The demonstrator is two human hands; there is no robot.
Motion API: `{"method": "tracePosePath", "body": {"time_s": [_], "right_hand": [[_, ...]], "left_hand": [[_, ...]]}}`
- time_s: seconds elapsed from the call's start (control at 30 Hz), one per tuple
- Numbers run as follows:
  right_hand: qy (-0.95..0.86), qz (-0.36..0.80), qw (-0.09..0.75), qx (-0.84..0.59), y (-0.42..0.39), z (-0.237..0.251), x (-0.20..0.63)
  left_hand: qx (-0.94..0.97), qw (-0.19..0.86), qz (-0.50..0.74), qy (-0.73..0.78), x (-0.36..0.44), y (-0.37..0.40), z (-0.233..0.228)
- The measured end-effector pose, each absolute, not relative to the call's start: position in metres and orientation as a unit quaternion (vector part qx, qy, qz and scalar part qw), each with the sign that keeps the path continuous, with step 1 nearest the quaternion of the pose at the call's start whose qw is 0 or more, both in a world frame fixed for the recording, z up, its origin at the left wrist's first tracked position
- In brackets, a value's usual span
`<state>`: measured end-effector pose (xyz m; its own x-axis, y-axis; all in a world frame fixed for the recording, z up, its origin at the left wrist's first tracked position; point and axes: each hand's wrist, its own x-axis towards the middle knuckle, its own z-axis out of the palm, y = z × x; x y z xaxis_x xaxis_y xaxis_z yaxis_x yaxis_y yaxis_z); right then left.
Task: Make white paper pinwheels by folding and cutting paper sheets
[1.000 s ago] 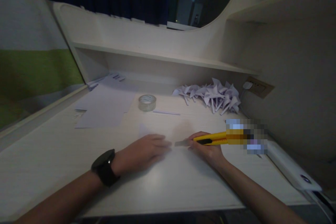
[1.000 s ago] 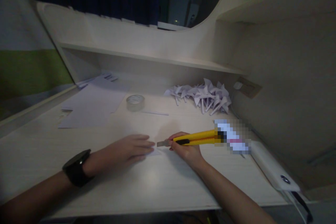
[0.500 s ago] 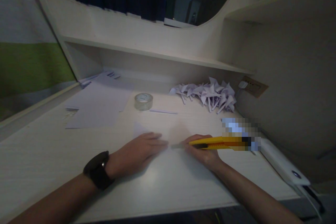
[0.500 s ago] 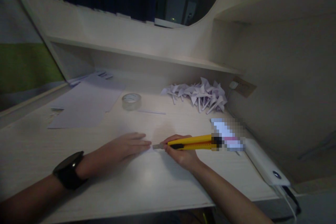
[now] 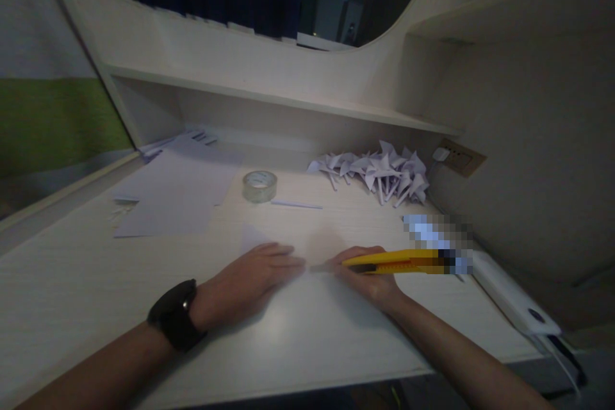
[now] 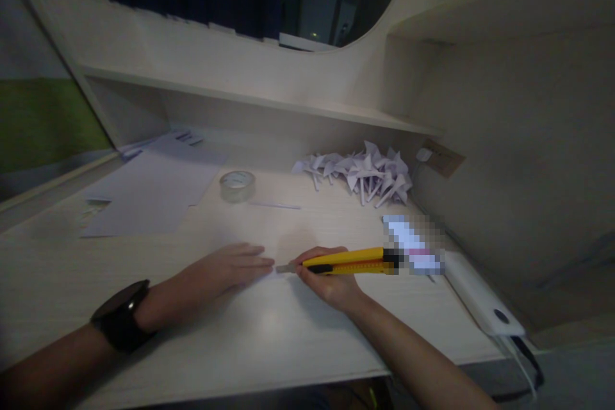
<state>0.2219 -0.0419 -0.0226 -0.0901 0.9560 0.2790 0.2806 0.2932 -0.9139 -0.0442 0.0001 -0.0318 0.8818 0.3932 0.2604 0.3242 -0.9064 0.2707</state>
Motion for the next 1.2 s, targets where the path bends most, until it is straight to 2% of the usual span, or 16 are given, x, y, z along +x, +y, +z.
{"method": "tracePosePath", "body": {"time_s": [0.13, 0.53, 1.2], "right_hand": [[-0.649, 0.381, 0.465, -0.467, -0.0404, -0.0242, 0.2222], [-0.689, 0.339, 0.466, -0.441, -0.0421, -0.0267, 0.2238], [-0.694, 0.336, 0.458, -0.442, -0.0451, -0.0193, 0.2222]], "left_hand": [[0.962, 0.12, 0.16, 0.186, -0.044, -0.0003, -0.0296], [0.962, 0.123, 0.164, 0.183, -0.0449, 0.0005, -0.0322], [0.96, 0.121, 0.172, 0.185, -0.0446, 0.0001, -0.0337]]}}
